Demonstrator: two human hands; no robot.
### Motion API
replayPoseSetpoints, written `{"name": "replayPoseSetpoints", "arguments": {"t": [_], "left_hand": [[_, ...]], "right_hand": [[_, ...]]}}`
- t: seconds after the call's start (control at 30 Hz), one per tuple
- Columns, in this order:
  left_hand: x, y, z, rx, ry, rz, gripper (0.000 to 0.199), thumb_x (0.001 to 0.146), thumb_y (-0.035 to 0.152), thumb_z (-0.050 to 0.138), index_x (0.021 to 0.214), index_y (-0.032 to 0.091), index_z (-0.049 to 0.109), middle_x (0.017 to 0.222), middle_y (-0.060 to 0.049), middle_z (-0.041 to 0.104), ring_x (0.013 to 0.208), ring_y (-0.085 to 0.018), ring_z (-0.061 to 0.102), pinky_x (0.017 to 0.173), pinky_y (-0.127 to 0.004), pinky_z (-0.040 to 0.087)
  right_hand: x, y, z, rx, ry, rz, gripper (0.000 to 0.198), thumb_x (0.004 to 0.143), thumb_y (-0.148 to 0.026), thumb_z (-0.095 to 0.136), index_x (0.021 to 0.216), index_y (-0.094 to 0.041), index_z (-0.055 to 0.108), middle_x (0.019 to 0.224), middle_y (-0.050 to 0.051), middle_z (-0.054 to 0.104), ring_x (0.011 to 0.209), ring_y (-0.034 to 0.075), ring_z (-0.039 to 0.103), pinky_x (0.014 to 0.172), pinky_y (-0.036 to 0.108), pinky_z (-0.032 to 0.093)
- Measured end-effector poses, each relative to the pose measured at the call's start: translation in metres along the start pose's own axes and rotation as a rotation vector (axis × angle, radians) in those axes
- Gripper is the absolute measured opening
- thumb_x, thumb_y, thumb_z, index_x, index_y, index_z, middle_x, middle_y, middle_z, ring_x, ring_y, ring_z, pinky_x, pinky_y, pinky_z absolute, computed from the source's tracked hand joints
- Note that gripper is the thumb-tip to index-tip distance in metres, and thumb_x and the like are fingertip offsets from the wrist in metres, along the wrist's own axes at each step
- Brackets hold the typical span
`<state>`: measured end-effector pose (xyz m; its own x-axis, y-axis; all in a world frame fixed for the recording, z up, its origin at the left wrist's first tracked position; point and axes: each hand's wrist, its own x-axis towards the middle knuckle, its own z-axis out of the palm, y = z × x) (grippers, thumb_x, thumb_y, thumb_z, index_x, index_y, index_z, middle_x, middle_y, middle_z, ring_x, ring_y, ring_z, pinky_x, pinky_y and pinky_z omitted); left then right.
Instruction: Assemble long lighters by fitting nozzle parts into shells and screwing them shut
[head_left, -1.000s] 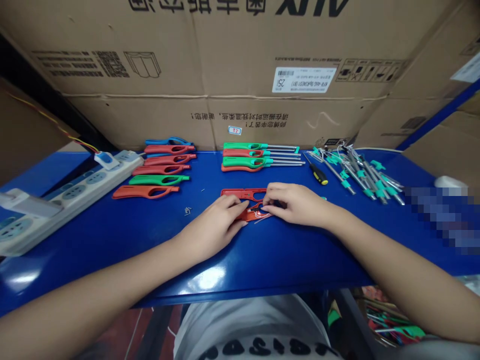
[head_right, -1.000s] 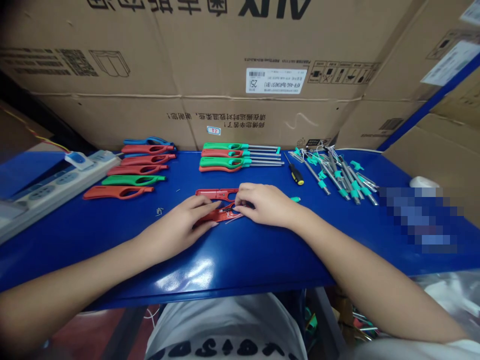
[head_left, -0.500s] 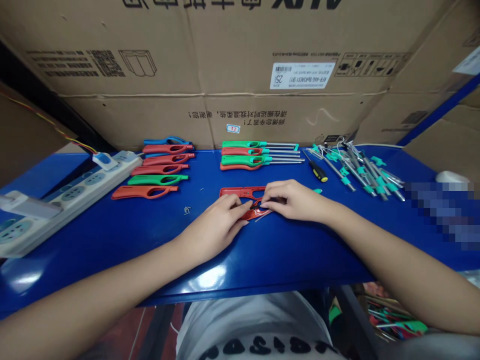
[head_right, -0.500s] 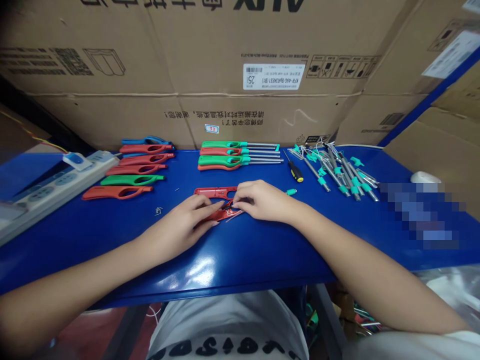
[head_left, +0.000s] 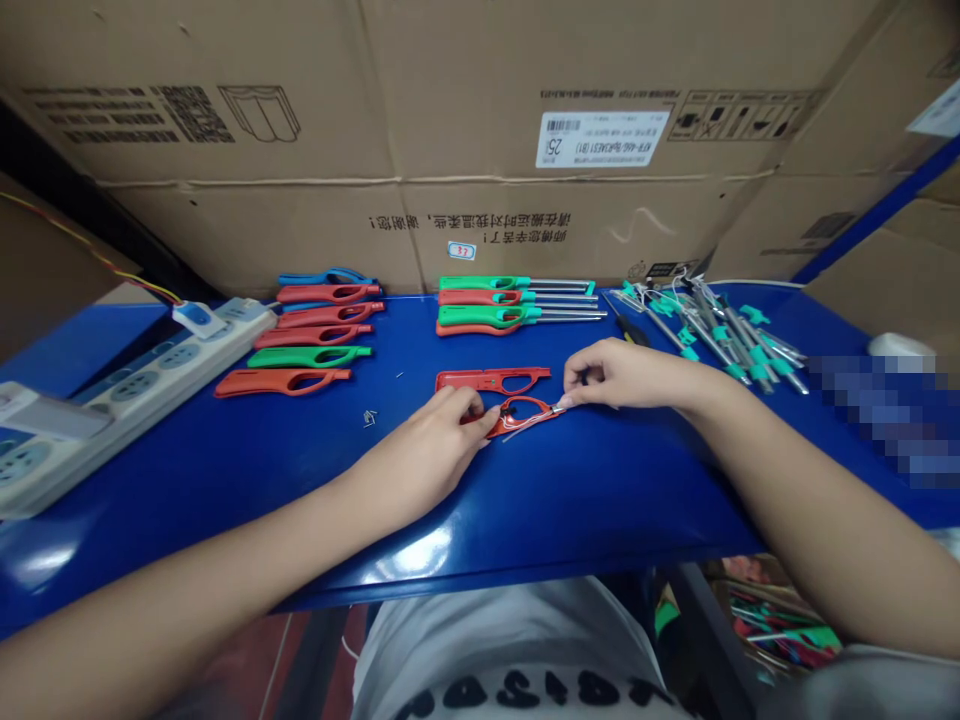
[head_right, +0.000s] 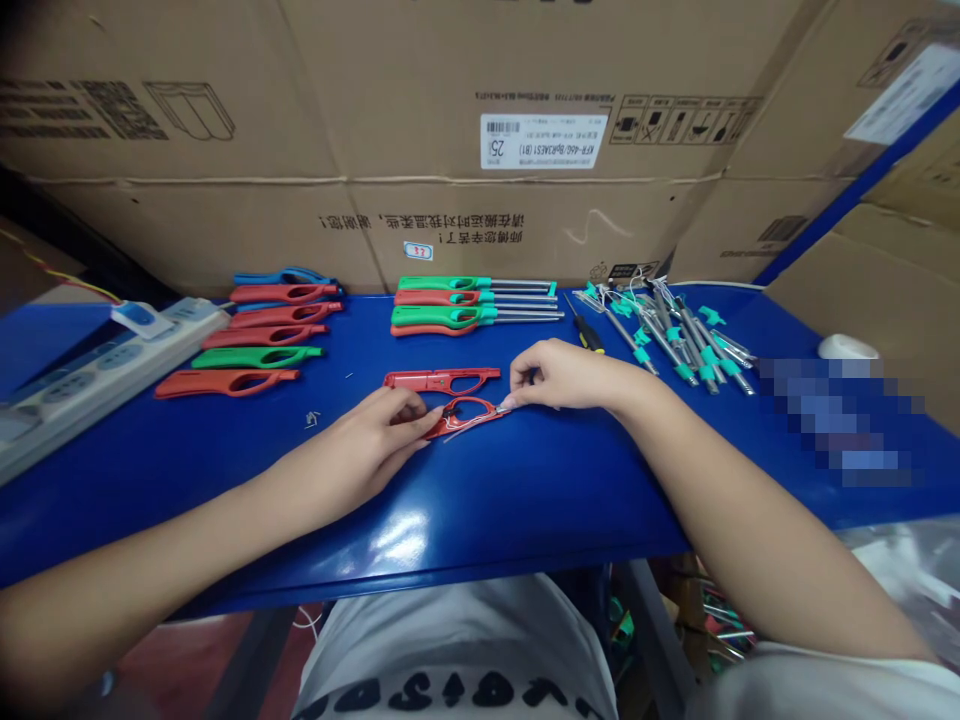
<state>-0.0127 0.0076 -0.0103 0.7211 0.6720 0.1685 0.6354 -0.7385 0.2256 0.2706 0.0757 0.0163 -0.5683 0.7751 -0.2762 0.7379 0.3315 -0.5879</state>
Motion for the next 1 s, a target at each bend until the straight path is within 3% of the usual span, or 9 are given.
{"name": "replayPoseSetpoints", "arguments": {"t": [0.13, 0.3, 0.5, 0.63, 0.83, 1.0], "left_hand": [[0.000, 0.003, -0.001, 0.030, -0.021, -0.009, 0.035, 0.104, 0.019, 0.040, 0.126, 0.011, 0.066, 0.111, -0.015, 0.060, 0.105, -0.025, 0.059, 0.095, -0.044, 0.055], [-0.001, 0.001, 0.000, -0.005, 0.009, 0.022, 0.035, 0.102, 0.014, 0.040, 0.131, 0.012, 0.061, 0.120, -0.017, 0.062, 0.113, -0.026, 0.060, 0.099, -0.045, 0.054], [-0.001, -0.002, 0.002, -0.040, 0.028, 0.037, 0.042, 0.099, 0.009, 0.044, 0.138, 0.017, 0.056, 0.128, -0.013, 0.061, 0.120, -0.025, 0.056, 0.105, -0.044, 0.050], [-0.001, -0.002, 0.000, -0.082, 0.008, 0.030, 0.042, 0.098, 0.006, 0.045, 0.134, 0.021, 0.059, 0.129, -0.010, 0.060, 0.118, -0.024, 0.056, 0.104, -0.043, 0.050], [-0.001, -0.003, 0.001, -0.086, 0.016, 0.042, 0.044, 0.097, 0.005, 0.045, 0.134, 0.023, 0.059, 0.129, -0.011, 0.060, 0.120, -0.025, 0.055, 0.103, -0.045, 0.050], [0.000, -0.003, 0.001, -0.090, 0.017, 0.039, 0.041, 0.097, 0.005, 0.044, 0.131, 0.021, 0.061, 0.128, -0.010, 0.060, 0.121, -0.024, 0.054, 0.106, -0.044, 0.048]], "right_hand": [[0.002, 0.003, 0.001, 0.005, 0.005, -0.002, 0.038, 0.080, -0.054, 0.072, 0.082, -0.016, 0.069, 0.064, -0.001, 0.060, 0.058, 0.012, 0.050, 0.056, 0.025, 0.037], [0.002, 0.003, 0.006, 0.056, 0.034, -0.182, 0.041, 0.084, -0.049, 0.071, 0.111, -0.018, 0.065, 0.088, 0.000, 0.063, 0.059, 0.008, 0.047, 0.056, 0.023, 0.038], [0.001, -0.013, 0.019, -0.082, 0.058, -0.405, 0.016, 0.089, -0.031, 0.069, 0.099, -0.019, 0.069, 0.096, 0.003, 0.062, 0.073, 0.011, 0.052, 0.067, 0.024, 0.041], [0.000, -0.020, 0.022, -0.100, 0.064, -0.394, 0.010, 0.093, -0.026, 0.061, 0.094, -0.018, 0.066, 0.098, 0.004, 0.063, 0.075, 0.013, 0.053, 0.069, 0.025, 0.040], [0.001, -0.019, 0.025, -0.094, 0.108, -0.331, 0.012, 0.091, -0.031, 0.061, 0.089, -0.019, 0.059, 0.079, 0.000, 0.057, 0.066, 0.013, 0.045, 0.061, 0.025, 0.034], [0.005, -0.021, 0.029, -0.119, 0.131, -0.352, 0.027, 0.102, -0.035, 0.045, 0.085, -0.019, 0.058, 0.090, 0.004, 0.060, 0.076, 0.015, 0.053, 0.071, 0.027, 0.039]]}}
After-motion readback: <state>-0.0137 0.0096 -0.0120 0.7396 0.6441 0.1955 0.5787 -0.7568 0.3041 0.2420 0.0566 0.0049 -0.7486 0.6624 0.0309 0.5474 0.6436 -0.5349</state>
